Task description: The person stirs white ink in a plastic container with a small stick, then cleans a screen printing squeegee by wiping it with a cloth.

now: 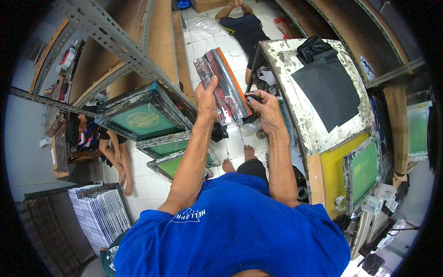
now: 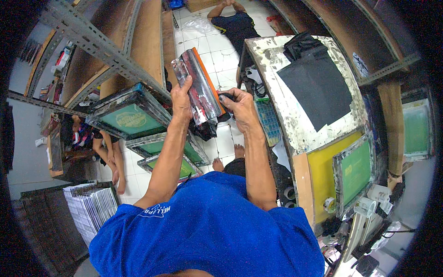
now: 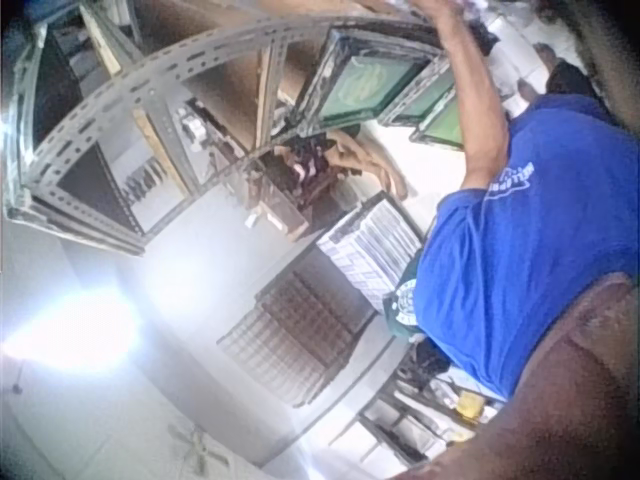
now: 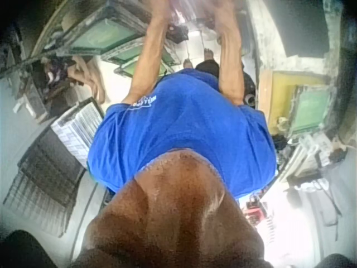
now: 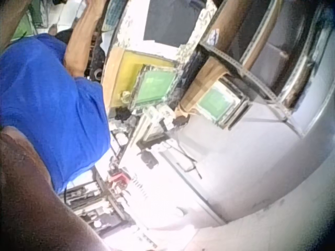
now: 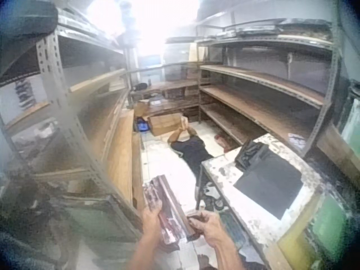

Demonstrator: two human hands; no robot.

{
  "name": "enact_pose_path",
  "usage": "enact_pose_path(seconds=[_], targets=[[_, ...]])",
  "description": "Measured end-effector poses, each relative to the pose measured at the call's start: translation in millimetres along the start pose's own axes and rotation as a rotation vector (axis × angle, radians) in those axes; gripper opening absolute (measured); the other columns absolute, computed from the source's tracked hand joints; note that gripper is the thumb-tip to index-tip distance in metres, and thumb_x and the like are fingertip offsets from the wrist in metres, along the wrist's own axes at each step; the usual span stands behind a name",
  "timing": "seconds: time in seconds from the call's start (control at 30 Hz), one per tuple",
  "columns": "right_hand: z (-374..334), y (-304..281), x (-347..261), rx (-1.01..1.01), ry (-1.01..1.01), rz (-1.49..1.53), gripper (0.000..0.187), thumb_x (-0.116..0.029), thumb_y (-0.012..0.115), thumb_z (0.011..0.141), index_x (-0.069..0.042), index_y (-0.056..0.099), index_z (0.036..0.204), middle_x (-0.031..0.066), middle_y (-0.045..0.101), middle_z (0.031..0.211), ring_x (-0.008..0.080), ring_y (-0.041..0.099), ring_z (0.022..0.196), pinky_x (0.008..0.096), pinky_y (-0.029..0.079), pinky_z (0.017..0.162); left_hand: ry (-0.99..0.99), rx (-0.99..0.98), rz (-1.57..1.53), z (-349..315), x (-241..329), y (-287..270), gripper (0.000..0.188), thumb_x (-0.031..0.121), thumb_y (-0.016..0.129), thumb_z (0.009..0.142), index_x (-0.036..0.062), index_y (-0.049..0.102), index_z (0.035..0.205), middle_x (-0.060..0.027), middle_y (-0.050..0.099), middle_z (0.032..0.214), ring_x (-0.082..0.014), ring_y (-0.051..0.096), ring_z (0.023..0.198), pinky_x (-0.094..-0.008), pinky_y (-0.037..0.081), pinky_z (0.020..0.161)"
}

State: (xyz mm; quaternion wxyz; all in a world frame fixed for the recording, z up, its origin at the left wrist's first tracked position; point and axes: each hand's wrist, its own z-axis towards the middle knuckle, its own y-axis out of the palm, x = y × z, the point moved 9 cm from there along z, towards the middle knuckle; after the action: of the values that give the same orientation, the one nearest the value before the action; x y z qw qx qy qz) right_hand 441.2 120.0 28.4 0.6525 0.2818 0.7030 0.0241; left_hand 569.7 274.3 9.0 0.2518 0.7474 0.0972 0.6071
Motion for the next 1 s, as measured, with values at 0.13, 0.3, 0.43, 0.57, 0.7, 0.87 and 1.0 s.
enact_pose_path(seconds=[0.13, 0.3, 0.43, 0.57, 0.7, 0.87, 1.0], targets=[[-12.9, -2.2, -8.1, 0.024, -0.004, 0.000, 0.015, 0.002, 0.070, 0.086, 0.003, 0.069, 0.101, 0.0054, 0.070, 0.086, 0.0068, 0.062, 0.072, 0.0203, 0.050, 0.066, -0.015, -0.027, -0.072, 10.0, -7.5, 2.6, 0.034, 0.021, 0.067, 0.094, -0.0020, 0.060, 0.118, -0.0083, 0.066, 0.104, -0.0183, 0.063, 0.089, -0.0338, 0.052, 0.082], [-39.0, -12.8, -35.0, 0.039, -0.094, -0.055, 0.018, 0.003, 0.069, 0.086, 0.003, 0.069, 0.104, 0.0056, 0.071, 0.089, 0.0072, 0.063, 0.076, 0.0209, 0.050, 0.068, -0.281, -0.001, -0.556, 20.9, -36.4, -7.2, 0.034, 0.025, 0.064, 0.096, -0.0013, 0.060, 0.116, -0.0124, 0.066, 0.102, -0.0223, 0.064, 0.088, -0.0354, 0.055, 0.080], [-49.9, -29.0, -63.0, 0.203, -0.275, -0.056, 0.018, 0.003, 0.064, 0.091, 0.002, 0.062, 0.109, 0.0048, 0.067, 0.092, 0.0067, 0.061, 0.078, 0.0200, 0.050, 0.068, -0.667, -0.472, -1.210, -11.5, -38.4, 38.0, 0.034, 0.022, 0.056, 0.096, -0.0094, 0.052, 0.110, -0.0109, 0.055, 0.086, -0.0126, 0.051, 0.058, -0.0245, 0.047, 0.048], [-46.6, -23.2, -73.3, 0.298, -0.403, -0.030, 0.019, 0.006, 0.061, 0.092, 0.002, 0.060, 0.111, 0.0049, 0.065, 0.096, 0.0064, 0.060, 0.079, 0.0193, 0.049, 0.068, -0.821, -0.718, -1.305, -50.4, -32.7, 70.8, 0.039, 0.021, 0.057, 0.096, -0.0114, 0.047, 0.115, -0.0108, 0.048, 0.087, -0.0130, 0.053, 0.058, -0.0231, 0.048, 0.049], [-40.6, 0.1, -90.3, 0.273, -0.437, -0.206, 0.020, 0.006, 0.063, 0.091, 0.003, 0.061, 0.111, 0.0069, 0.066, 0.100, 0.0071, 0.060, 0.083, 0.0205, 0.049, 0.071, -0.844, -0.800, -1.259, -78.9, -30.5, 86.9, 0.041, 0.018, 0.053, 0.098, -0.0122, 0.042, 0.124, -0.0112, 0.046, 0.085, -0.0142, 0.054, 0.058, -0.0254, 0.048, 0.049], [-30.5, 38.3, -128.9, 0.296, -0.655, -0.238, 0.024, 0.003, 0.065, 0.091, 0.004, 0.061, 0.115, 0.0069, 0.066, 0.101, 0.0083, 0.062, 0.087, 0.0214, 0.051, 0.075, -0.938, -0.942, -1.225, -103.0, -34.5, 102.9, 0.052, 0.033, 0.054, 0.099, -0.0105, 0.044, 0.125, -0.0128, 0.048, 0.082, -0.0160, 0.054, 0.056, -0.0260, 0.048, 0.049], [-16.6, 60.7, -142.8, 0.346, -0.871, -0.821, 0.024, 0.001, 0.070, 0.084, 0.001, 0.069, 0.107, 0.0153, 0.066, 0.099, 0.0264, 0.066, 0.092, 0.0341, 0.052, 0.083, -0.974, -1.032, -1.245, -111.1, -45.8, 107.0, 0.051, 0.042, 0.053, 0.099, -0.0030, 0.046, 0.121, -0.0128, 0.050, 0.082, -0.0166, 0.053, 0.059, -0.0266, 0.047, 0.050]])
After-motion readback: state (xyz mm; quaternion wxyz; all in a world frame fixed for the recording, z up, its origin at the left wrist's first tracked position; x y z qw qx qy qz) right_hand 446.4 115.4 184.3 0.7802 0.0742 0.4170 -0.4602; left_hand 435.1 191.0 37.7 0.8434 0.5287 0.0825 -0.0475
